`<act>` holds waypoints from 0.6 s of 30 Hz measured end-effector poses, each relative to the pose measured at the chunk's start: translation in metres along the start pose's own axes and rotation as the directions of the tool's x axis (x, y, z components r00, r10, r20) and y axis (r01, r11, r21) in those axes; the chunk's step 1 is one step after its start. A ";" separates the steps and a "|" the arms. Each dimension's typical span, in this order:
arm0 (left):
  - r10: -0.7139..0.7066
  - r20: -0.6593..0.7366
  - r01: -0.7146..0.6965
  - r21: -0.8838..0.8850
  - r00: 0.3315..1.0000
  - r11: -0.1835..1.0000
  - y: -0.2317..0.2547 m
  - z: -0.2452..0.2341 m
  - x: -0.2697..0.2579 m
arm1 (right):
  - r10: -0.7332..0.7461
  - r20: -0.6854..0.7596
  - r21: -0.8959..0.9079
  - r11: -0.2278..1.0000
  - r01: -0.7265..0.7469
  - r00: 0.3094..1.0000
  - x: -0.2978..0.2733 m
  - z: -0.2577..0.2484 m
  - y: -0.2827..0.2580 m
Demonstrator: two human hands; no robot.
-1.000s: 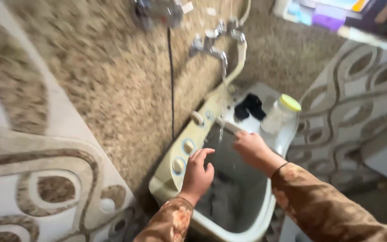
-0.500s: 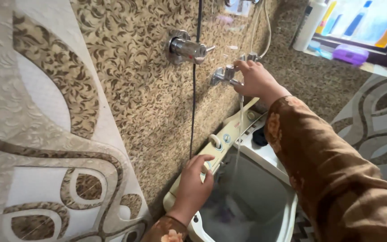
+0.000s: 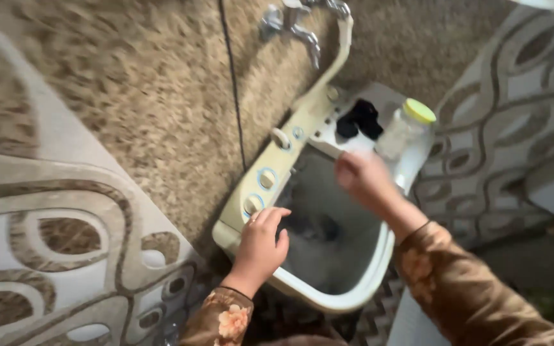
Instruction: Washing clothes using a small washing machine and buckets in a bathroom.
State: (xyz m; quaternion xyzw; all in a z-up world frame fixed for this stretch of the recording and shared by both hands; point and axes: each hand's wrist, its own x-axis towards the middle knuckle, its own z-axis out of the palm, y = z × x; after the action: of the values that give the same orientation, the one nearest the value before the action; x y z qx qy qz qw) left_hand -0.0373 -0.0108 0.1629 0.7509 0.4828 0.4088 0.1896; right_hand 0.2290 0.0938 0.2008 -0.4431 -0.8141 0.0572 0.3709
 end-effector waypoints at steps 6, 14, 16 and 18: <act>-0.058 0.254 0.049 0.042 0.966 0.998 -0.040 0.036 -0.057 | 0.492 0.332 -0.109 0.868 -0.485 0.805 -0.170 0.027 -0.001; -0.008 0.196 0.000 0.039 0.981 0.999 -0.052 0.059 -0.076 | 0.680 0.221 0.172 0.679 -0.714 0.699 -0.229 0.022 -0.025; 0.005 0.186 -0.025 0.105 0.982 0.994 -0.066 0.068 -0.070 | 0.673 0.191 0.173 0.693 -0.700 0.714 -0.229 0.028 -0.022; 0.103 0.111 -0.121 0.165 0.988 0.979 -0.086 0.079 -0.065 | 0.599 0.092 0.092 0.790 -0.606 0.796 -0.227 0.037 -0.016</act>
State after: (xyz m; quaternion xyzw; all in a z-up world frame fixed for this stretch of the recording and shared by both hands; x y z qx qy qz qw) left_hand -0.0364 -0.0193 0.0296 0.8104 0.4625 0.3369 0.1255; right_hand 0.2691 -0.0806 0.0552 -0.6550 -0.6362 0.2327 0.3348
